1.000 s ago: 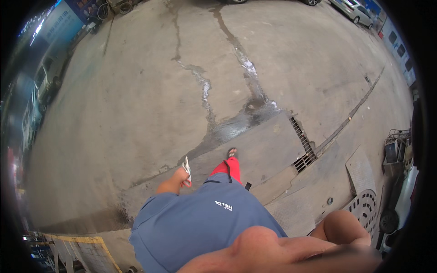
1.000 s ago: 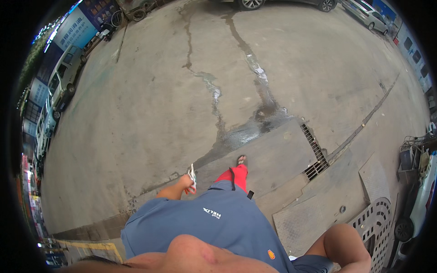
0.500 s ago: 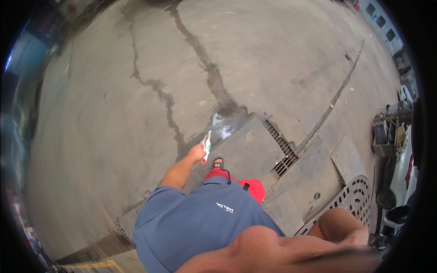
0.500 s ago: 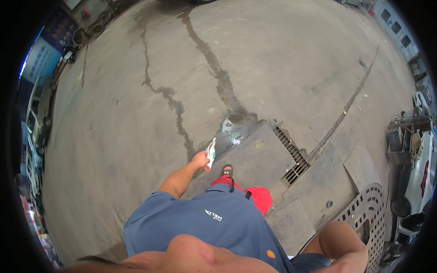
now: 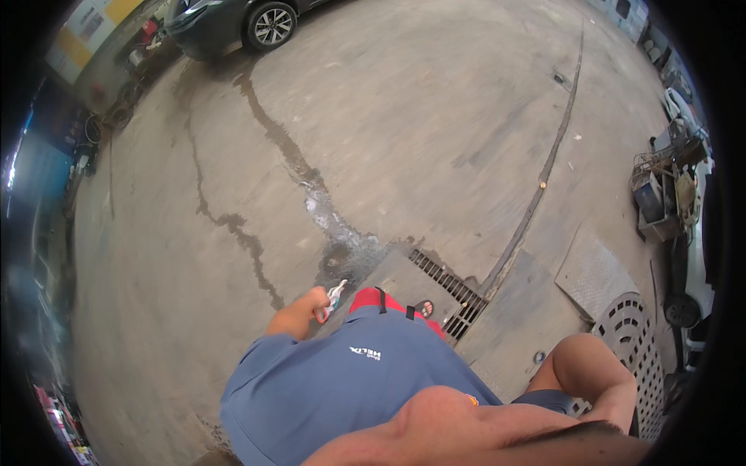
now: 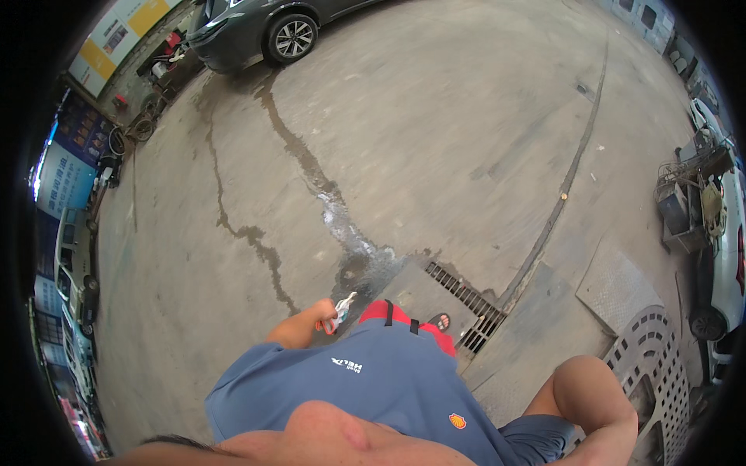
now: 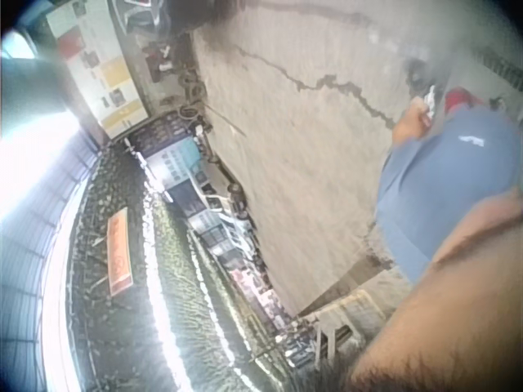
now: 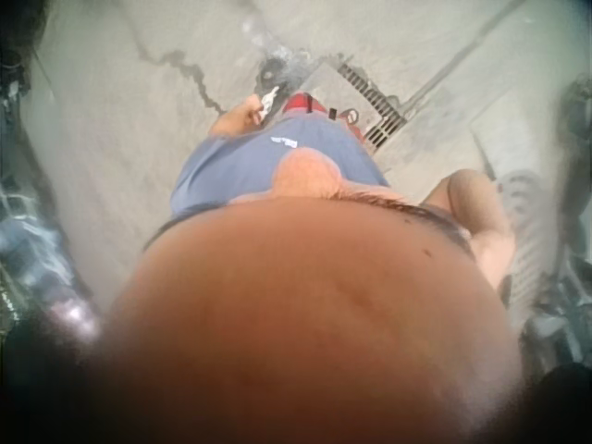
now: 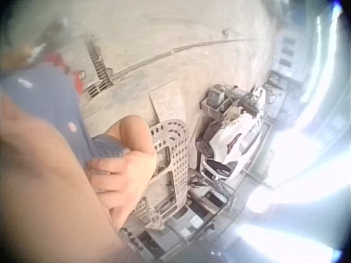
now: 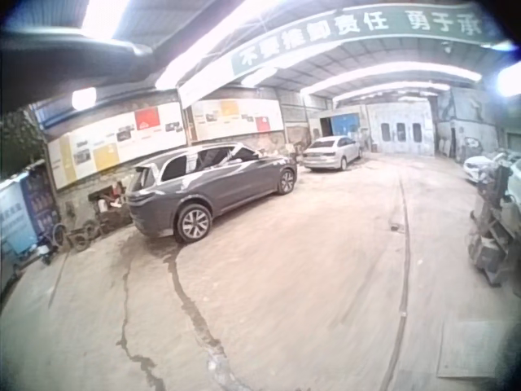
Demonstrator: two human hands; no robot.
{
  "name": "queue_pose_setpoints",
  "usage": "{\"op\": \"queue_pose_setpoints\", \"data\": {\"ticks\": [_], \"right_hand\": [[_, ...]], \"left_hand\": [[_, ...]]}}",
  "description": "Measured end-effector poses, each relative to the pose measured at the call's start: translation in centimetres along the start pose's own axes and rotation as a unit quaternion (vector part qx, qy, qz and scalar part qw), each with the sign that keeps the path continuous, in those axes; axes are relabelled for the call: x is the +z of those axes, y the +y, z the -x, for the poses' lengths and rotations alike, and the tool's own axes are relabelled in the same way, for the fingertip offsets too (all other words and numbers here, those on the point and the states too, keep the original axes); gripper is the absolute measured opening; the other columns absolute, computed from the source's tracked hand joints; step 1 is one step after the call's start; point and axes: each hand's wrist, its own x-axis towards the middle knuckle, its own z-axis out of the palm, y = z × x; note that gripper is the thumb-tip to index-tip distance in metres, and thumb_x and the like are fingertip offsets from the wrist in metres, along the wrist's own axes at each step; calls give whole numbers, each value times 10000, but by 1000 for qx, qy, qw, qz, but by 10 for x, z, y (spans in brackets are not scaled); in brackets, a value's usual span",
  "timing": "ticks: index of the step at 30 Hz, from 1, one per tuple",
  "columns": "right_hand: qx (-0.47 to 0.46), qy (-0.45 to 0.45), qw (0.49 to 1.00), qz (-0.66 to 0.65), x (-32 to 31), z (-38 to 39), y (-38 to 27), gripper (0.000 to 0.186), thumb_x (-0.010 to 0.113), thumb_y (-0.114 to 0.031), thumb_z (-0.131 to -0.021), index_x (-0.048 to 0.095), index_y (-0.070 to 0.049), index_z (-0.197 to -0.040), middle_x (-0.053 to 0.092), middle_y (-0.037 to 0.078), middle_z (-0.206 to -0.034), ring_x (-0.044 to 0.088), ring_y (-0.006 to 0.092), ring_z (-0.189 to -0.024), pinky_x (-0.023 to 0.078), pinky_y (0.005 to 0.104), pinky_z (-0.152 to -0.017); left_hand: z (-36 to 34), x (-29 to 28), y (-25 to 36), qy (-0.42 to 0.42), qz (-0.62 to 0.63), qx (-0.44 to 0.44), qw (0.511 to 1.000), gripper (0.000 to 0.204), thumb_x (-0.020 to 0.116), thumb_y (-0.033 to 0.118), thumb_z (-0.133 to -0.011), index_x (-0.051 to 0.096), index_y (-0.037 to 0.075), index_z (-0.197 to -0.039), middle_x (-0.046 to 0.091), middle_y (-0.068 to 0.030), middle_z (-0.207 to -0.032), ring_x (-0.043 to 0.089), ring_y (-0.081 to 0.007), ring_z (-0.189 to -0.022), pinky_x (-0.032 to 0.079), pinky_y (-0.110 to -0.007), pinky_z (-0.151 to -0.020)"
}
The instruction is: The person handles a small black component with wires, then places it on a disassembled engine block. They put on gloves, walk through the garage, and pick up a metal part from the floor. The person returns to the engine block and uses a wrench on it.
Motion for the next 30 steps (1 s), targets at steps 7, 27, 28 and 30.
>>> {"op": "queue_pose_setpoints", "data": {"ticks": [7, 27, 28, 30], "right_hand": [[19, 25, 999, -20, -132, 57, 69, 244, 429, -280, -1013, 555, -134, -1162, 660, 204, -1017, 675, 390, -852, 570, 545, -759], [529, 594, 605, -35, -425, 324, 472, 295, 653, -228, -1004, 691, 4, -1182, 722, 63, -1040, 670, 163, -986, 548, 338, -870], [585, 534, 610, 25, -408, 374, 518, 350, 667, -302, -1008, 689, -11, -1202, 729, 79, -1050, 686, 197, -1000, 545, 356, -896], [702, 342, 625, 8, -383, 450, 581, 447, 688, -392, -981, 673, -25, -1236, 741, 144, -1075, 700, 274, -996, 549, 382, -899]], "left_hand": [[-56, -29, 145, 60, -7, 24, 998, 368, 744, 252, -720, 742, -8, -981, 744, -227, -1066, 731, -364, -1003, 578, -450, -866], [-353, -343, 765, -115, 282, 209, 929, 294, 615, 27, -899, 557, -51, -1176, 706, -181, -1021, 733, -354, -779, 617, -504, -592], [-369, -342, 808, -144, 362, 254, 885, 299, 590, -4, -912, 542, -47, -1203, 695, -173, -1112, 739, -350, -909, 637, -518, -681], [-333, -351, 900, -240, 479, 270, 800, 344, 603, -12, -924, 548, -8, -1264, 658, -155, -1212, 668, -298, -1119, 592, -438, -852]]}}
